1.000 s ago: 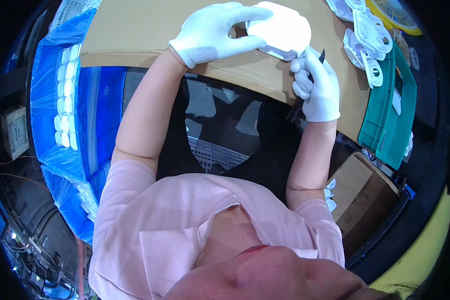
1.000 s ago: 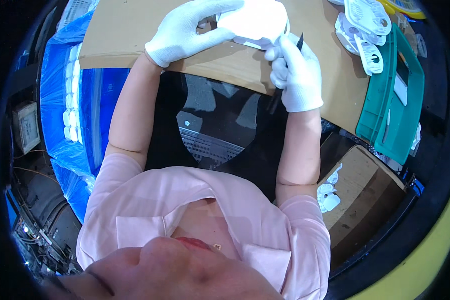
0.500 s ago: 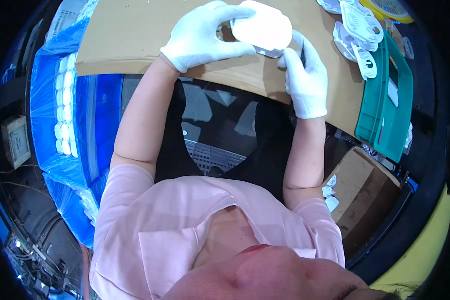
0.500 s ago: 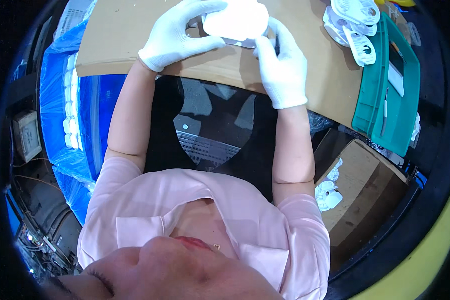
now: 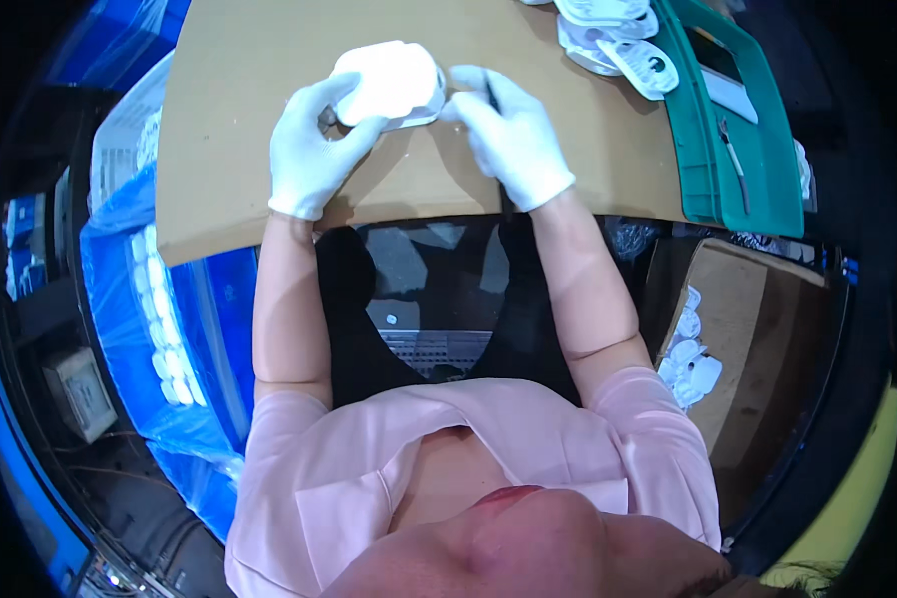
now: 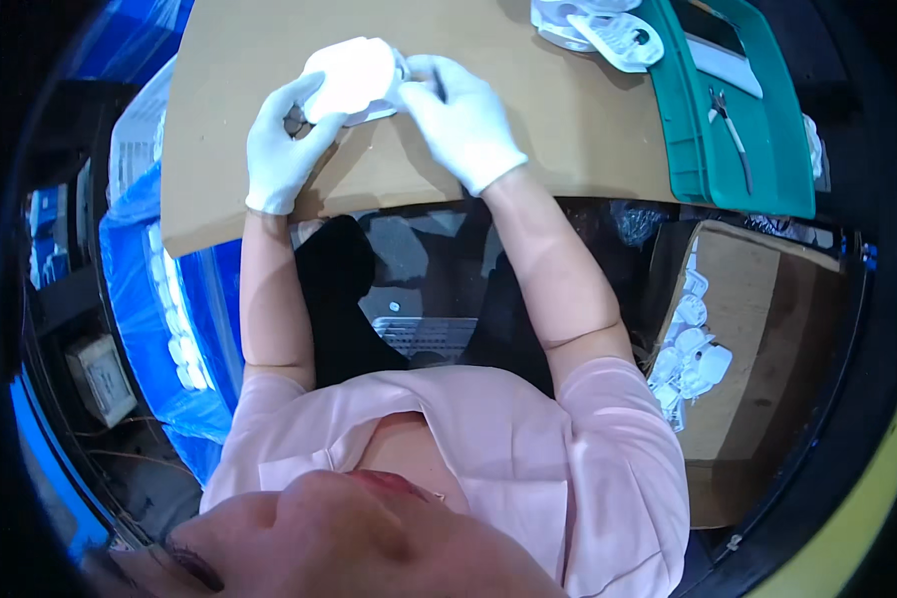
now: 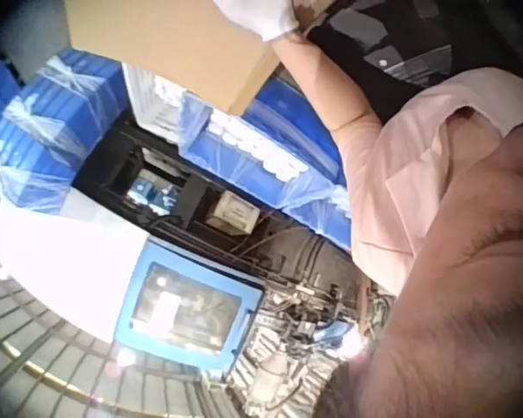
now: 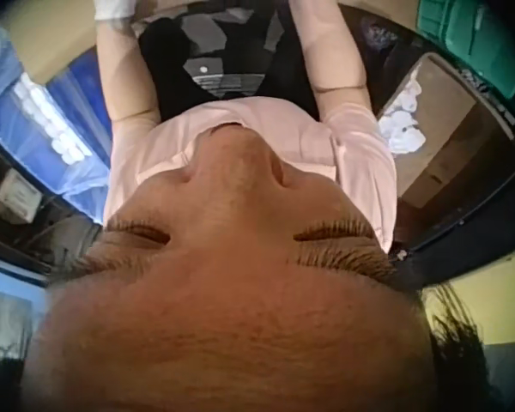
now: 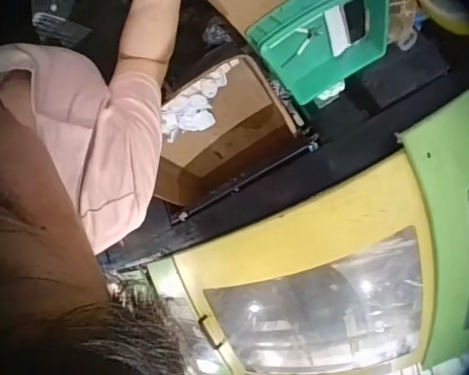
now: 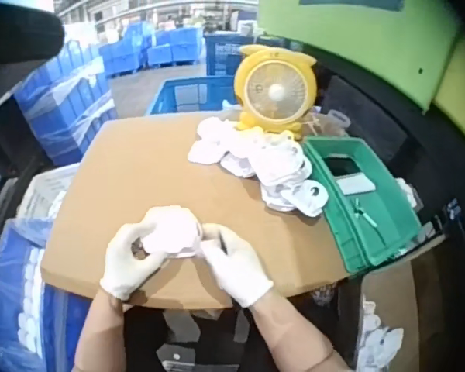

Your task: Manually assembling and inspecting plastic components at a workstation.

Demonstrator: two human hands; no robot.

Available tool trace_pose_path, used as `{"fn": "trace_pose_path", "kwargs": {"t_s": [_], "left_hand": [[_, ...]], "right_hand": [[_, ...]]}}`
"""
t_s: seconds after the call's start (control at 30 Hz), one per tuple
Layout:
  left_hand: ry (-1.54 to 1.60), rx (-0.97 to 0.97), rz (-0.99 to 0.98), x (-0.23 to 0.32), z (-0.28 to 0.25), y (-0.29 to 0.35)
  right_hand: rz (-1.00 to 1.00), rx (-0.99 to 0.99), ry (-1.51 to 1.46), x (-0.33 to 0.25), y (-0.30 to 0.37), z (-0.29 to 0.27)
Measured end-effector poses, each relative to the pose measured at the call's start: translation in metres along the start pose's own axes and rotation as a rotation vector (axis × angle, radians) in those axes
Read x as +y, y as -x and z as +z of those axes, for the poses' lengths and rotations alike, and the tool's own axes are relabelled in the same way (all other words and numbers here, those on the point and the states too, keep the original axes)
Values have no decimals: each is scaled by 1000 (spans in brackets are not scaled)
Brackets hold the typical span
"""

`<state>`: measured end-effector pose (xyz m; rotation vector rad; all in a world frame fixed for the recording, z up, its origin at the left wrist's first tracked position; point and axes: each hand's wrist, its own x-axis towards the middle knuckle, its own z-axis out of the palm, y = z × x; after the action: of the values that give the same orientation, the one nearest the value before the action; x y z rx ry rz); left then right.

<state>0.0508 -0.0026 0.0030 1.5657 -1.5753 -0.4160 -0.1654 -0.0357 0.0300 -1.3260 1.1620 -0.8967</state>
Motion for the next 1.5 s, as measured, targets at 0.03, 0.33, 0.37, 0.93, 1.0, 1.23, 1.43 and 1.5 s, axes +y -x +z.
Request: {"fn": "trace_pose_path", "kwargs": {"t_s": [0.03,0.33,0.37,0.93,1.0,1.23,1.43,1.5], "left_hand": [[0,-10,20,-1,-1,-1],[61,71,-164,-28,-33,-18],[86,69,-163,-33,-36,-20],[1431,-342,-210,31,20,16],[1607,-556,-62,42,19,13],[1576,-417,-161,36,15,18],[1464,-280,-230,34,11,18],[1315,-161,-212,35,13,14]], "right_hand": [[-85,75,133,5,-2,-9],[-29,742,977,11,-8,-110],[30,708,1062,21,-15,-119],[-823,77,119,-5,29,6],[-784,2,188,-10,28,6],[-640,-85,154,-5,18,7],[-501,89,138,-8,24,8],[-450,280,375,-15,28,4]]}}
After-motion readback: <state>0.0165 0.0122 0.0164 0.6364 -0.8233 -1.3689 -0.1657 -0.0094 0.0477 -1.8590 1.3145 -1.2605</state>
